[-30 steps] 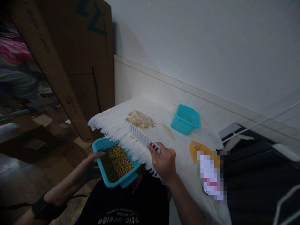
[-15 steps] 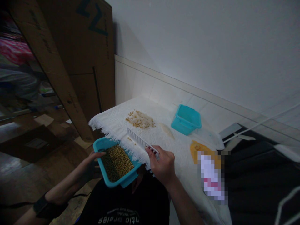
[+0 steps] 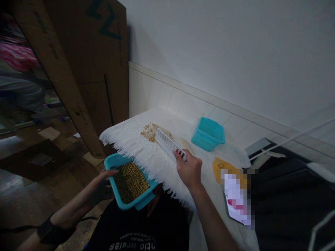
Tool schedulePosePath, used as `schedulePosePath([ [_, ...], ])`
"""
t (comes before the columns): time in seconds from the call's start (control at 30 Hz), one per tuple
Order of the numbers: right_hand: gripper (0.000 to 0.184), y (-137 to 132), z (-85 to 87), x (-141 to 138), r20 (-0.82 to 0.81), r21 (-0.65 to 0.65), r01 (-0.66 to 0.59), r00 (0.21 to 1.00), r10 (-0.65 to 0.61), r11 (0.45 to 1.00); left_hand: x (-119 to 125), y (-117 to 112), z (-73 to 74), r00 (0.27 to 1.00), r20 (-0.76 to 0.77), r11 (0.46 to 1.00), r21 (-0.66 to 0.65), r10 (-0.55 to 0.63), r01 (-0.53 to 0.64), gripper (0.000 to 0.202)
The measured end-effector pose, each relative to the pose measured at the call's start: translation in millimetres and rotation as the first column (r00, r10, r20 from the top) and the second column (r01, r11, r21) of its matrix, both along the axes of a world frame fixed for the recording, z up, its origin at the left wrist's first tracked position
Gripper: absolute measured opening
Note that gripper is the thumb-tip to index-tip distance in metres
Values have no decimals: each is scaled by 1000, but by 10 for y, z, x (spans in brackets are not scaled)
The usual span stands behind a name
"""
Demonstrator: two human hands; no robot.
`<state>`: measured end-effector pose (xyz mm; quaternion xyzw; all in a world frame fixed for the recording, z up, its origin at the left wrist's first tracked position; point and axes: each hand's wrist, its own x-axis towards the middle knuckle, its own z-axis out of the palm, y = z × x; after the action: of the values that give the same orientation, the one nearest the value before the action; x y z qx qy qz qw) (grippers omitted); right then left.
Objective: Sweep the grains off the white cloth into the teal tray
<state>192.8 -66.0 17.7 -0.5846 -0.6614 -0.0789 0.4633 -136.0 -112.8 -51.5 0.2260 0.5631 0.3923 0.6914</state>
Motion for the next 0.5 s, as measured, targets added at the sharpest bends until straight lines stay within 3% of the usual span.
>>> schedulePosePath([
  [0.2,48,135,-29,-108,7,-43,-56,998,57,998,-25,5,-11,1000,-1,1000,2,0,0,86],
  [0.5,36,65,16,-165,-5,-42,-122,993,122,992,-38,23,-19,999,16,1000,5,28,-28,81],
])
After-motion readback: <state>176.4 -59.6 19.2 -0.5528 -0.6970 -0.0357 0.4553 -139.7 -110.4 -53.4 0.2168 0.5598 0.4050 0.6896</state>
